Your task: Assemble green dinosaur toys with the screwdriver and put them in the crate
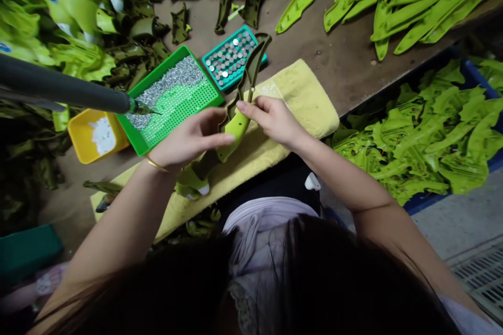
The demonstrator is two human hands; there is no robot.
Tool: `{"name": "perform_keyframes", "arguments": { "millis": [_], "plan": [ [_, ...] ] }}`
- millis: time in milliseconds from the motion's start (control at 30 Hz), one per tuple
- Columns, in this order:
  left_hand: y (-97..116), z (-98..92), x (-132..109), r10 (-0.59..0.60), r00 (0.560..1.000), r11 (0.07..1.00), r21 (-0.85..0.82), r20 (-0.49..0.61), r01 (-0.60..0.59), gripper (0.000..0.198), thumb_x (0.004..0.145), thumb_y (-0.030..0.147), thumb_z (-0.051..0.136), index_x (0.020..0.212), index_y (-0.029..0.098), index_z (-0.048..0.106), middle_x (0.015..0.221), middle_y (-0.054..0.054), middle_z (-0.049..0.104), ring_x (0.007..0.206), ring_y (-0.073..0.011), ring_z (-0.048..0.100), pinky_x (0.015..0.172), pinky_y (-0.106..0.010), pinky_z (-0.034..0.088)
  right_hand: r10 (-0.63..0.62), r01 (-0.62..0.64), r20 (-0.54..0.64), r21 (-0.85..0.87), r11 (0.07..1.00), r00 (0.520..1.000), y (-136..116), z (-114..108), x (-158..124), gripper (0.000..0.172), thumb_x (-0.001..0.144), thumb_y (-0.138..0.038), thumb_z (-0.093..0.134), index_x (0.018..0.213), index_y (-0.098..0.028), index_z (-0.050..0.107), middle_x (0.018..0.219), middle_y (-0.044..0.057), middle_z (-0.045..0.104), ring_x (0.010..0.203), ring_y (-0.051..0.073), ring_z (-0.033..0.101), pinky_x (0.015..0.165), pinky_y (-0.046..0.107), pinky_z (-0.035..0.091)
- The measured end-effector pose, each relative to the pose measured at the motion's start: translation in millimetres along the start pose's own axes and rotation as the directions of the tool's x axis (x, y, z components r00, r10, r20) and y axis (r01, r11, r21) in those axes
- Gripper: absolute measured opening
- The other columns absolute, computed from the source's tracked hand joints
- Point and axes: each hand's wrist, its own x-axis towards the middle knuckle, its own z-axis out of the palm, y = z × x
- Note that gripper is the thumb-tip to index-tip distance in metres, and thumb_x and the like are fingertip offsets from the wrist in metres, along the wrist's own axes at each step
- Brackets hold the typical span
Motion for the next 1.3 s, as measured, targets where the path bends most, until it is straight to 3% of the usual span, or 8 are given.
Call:
{"name": "perform_keyframes", "arguments": {
  "millis": [200,433,567,833,1033,1100,1233,1300],
  "plan": [
    [34,29.2,28,0.078,0.994,0.994,-0.072,-0.079,-0.084,0.041,0.070,0.051,0.078,0.074,0.014,0.061,0.072,-0.001,0.057,0.076,-0.0158,0.055,0.065,-0.027,0.040,-0.168,0.161,-0.112,-0.066,0.985,0.979,2,12,-14,0.055,0.075,-0.066,0.063,0.054,-0.021,0.039,0.055,-0.005,0.035,0.056,0.008,0.032,0.053,0.026,0.030],
    [8,5.0,4,-0.095,0.994,0.995,0.047,0.045,0.093,0.042,0.076,0.057,0.070,0.081,0.016,0.062,0.063,0.000,0.053,0.061,-0.0134,0.048,0.057,-0.027,0.035,-0.078,0.075,-0.157,-0.029,0.997,0.984,-3,2,-3,0.057,0.074,-0.075,0.058,0.060,-0.023,0.040,0.056,-0.006,0.029,0.053,0.008,0.029,0.050,0.027,0.027],
    [-3,-4.4,-4,-0.138,0.990,0.988,0.063,-0.017,0.139,0.041,0.082,0.058,0.063,0.077,0.017,0.061,0.062,0.000,0.052,0.060,-0.0131,0.047,0.055,-0.027,0.035,0.090,-0.088,0.017,-0.104,0.991,0.996,10,24,-13,0.057,0.067,-0.076,0.064,0.063,-0.021,0.050,0.056,-0.004,0.043,0.053,0.008,0.037,0.049,0.028,0.026],
    [-7,5.3,-3,-0.150,0.989,0.989,0.007,-0.018,0.150,0.036,0.082,0.050,0.063,0.069,0.019,0.052,0.060,0.003,0.040,0.056,-0.0114,0.037,0.051,-0.027,0.032,0.136,-0.135,-0.023,0.018,0.991,0.990,37,64,-34,0.046,0.073,-0.062,0.068,0.073,-0.018,0.055,0.062,-0.004,0.053,0.057,0.008,0.046,0.053,0.025,0.032],
    [-10,23.2,3,-0.026,0.968,0.994,0.097,-0.251,0.052,0.043,0.083,0.047,0.062,0.058,0.021,0.037,0.057,0.003,0.031,0.061,-0.0134,0.036,0.058,-0.029,0.030,0.077,-0.078,-0.152,0.000,0.997,0.985,42,68,-34,0.047,0.078,-0.065,0.061,0.069,-0.021,0.046,0.061,-0.004,0.050,0.058,0.009,0.044,0.055,0.026,0.036],
    [-14,22.8,4,-0.009,0.970,0.983,0.177,-0.245,0.054,0.042,0.084,0.046,0.060,0.058,0.021,0.040,0.055,0.002,0.033,0.061,-0.0143,0.038,0.060,-0.029,0.031,0.114,-0.129,-0.116,-0.132,0.983,0.987,33,59,-37,0.046,0.081,-0.062,0.058,0.066,-0.021,0.044,0.060,-0.004,0.047,0.057,0.008,0.041,0.054,0.026,0.034],
    [-27,16.0,-8,-0.022,0.992,0.936,0.345,-0.127,0.065,0.034,0.089,0.045,0.054,0.069,0.017,0.055,0.064,-0.001,0.051,0.067,-0.0171,0.050,0.068,-0.030,0.039,0.246,-0.067,0.286,-0.518,0.853,0.926,-23,42,-22,0.042,0.083,-0.049,0.062,0.056,-0.018,0.051,0.051,-0.004,0.043,0.051,0.008,0.039,0.051,0.025,0.031],
    [-34,17.5,-21,0.055,0.984,0.914,0.405,-0.169,0.018,0.029,0.090,0.041,0.054,0.095,0.013,0.061,0.089,-0.006,0.063,0.081,-0.0198,0.057,0.078,-0.032,0.044,-0.059,0.181,0.231,-0.551,0.815,0.971,-57,56,8,0.036,0.088,-0.042,0.056,0.062,-0.018,0.056,0.057,-0.004,0.046,0.057,0.008,0.044,0.056,0.023,0.038]
  ]
}}
